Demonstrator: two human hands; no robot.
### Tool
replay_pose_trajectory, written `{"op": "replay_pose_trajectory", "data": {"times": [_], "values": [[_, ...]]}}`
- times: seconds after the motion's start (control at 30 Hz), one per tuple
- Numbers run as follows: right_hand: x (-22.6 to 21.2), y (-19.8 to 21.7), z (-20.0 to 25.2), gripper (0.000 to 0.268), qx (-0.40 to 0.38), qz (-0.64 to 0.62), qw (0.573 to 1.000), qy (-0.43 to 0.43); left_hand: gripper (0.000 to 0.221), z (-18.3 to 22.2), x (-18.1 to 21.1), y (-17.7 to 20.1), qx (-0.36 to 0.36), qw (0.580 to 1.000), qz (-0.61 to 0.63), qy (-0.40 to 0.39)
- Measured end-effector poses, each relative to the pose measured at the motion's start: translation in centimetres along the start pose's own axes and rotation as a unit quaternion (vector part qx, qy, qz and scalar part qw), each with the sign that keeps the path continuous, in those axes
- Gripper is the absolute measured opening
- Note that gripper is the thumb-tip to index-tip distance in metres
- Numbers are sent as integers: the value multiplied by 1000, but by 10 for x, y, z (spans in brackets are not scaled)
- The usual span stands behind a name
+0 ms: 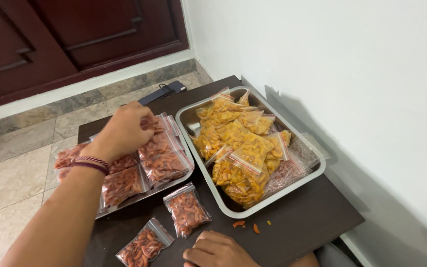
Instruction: A person is organizing and inspecting small plastic bags filled with snacks, moving them between trays and the table surface.
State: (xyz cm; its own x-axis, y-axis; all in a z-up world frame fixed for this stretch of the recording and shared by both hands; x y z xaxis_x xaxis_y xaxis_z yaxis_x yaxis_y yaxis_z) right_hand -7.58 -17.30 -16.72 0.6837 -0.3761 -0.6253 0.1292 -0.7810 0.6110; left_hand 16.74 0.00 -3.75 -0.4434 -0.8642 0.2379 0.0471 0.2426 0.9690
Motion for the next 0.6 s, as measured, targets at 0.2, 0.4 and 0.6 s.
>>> {"op": "replay_pose_trajectory", "data": {"times": [0.2, 0.4, 0.6], "values": [[-2, 0, -1, 16, 17, -15, 999, 47, 25, 10, 10, 9, -7, 1000, 11, 16], [0, -1, 0, 11, 26, -9, 999, 45, 36, 30, 33, 20, -16, 1000, 17, 15], [2, -3, 3, 8, 18, -40, 999, 18, 24, 97, 83, 27, -13, 998, 40, 50]]}}
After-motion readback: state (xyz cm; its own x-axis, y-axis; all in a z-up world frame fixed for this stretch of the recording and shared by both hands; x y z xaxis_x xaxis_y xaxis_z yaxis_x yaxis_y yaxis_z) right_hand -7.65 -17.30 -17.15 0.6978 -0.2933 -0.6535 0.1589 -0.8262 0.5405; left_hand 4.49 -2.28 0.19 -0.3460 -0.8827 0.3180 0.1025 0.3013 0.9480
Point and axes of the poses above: each hand's wrist, its own z-axis away from the middle knuckle, its own y-axis out of the back of the hand, x = y × z, the point moved 5 cm from there along -z, towards the middle knuckle, and after that the axes turned 10 degrees about -y, right-handed, at the moved point
